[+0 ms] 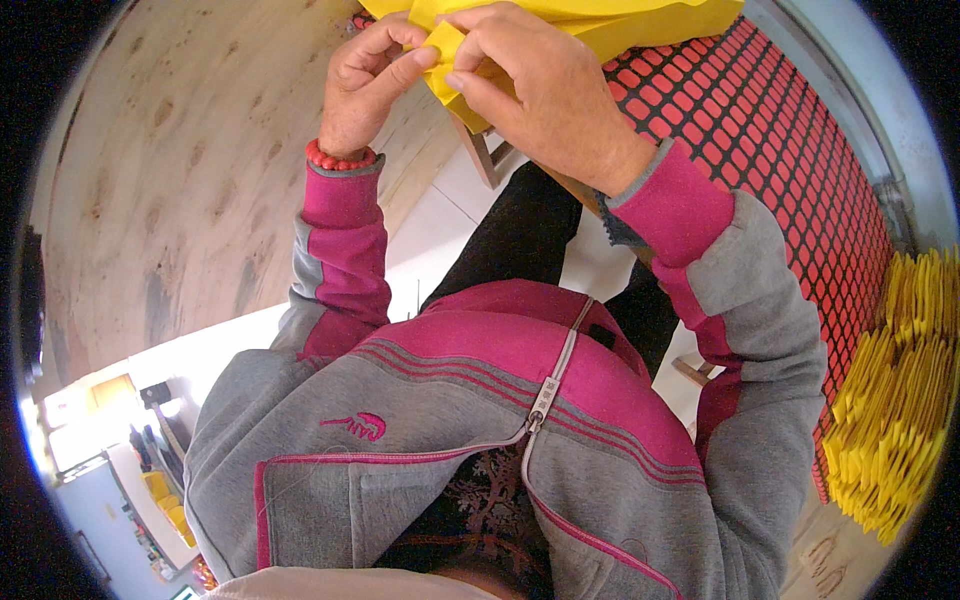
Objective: The person folds yellow paper sheets by hand on a patterned table, aligning edges and creasing folds. Finished sheets are stacked on the right side of the table.
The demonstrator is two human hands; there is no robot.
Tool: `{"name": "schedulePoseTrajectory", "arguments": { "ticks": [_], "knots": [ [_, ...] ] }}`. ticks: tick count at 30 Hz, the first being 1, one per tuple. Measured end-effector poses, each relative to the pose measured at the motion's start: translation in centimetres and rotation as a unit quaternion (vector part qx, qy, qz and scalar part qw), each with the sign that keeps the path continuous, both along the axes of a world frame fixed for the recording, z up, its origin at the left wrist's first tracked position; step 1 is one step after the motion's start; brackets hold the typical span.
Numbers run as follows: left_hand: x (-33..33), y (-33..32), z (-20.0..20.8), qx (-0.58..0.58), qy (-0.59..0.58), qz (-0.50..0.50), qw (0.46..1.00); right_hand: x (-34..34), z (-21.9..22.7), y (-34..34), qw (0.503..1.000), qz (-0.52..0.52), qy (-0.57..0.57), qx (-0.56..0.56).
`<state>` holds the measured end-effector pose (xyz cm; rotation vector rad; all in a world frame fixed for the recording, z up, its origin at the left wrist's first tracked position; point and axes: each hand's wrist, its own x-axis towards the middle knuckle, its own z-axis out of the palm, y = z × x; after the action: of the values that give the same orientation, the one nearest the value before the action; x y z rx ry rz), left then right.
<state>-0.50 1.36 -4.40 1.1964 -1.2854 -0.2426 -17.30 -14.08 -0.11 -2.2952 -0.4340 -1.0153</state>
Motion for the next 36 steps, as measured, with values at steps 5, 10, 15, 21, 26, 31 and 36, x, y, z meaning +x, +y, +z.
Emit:
{"name": "schedulePoseTrajectory", "arguments": {
  "ticks": [5,10,15,21,26,31,36],
  "knots": [
    [0.0,0.5,0.4,0.033,-0.014,0.013,0.999,0.2,-0.1,0.1,1.000,-0.002,-0.004,0.015],
    [0.3,0.6,0.4,0.033,-0.049,0.034,0.998,0.2,-0.1,0.0,1.000,-0.001,-0.002,0.023],
    [0.9,0.7,0.4,0.026,-0.032,0.001,0.999,0.2,0.0,0.0,0.999,-0.001,0.007,0.031],
    [1.0,0.5,0.1,-0.019,-0.081,-0.008,0.996,0.2,-0.1,-0.1,0.999,0.008,0.008,0.043],
    [0.7,0.3,0.2,-0.024,-0.067,-0.010,0.997,0.2,-0.2,-0.2,0.999,0.008,0.007,0.043],
    [0.7,0.2,0.6,-0.019,-0.154,0.011,0.988,0.3,-0.2,-0.2,0.999,0.012,-0.011,0.036],
    [1.1,0.3,-0.1,0.002,-0.094,0.017,0.995,-0.4,0.8,0.3,0.970,0.021,0.071,0.232]
  ]
}}
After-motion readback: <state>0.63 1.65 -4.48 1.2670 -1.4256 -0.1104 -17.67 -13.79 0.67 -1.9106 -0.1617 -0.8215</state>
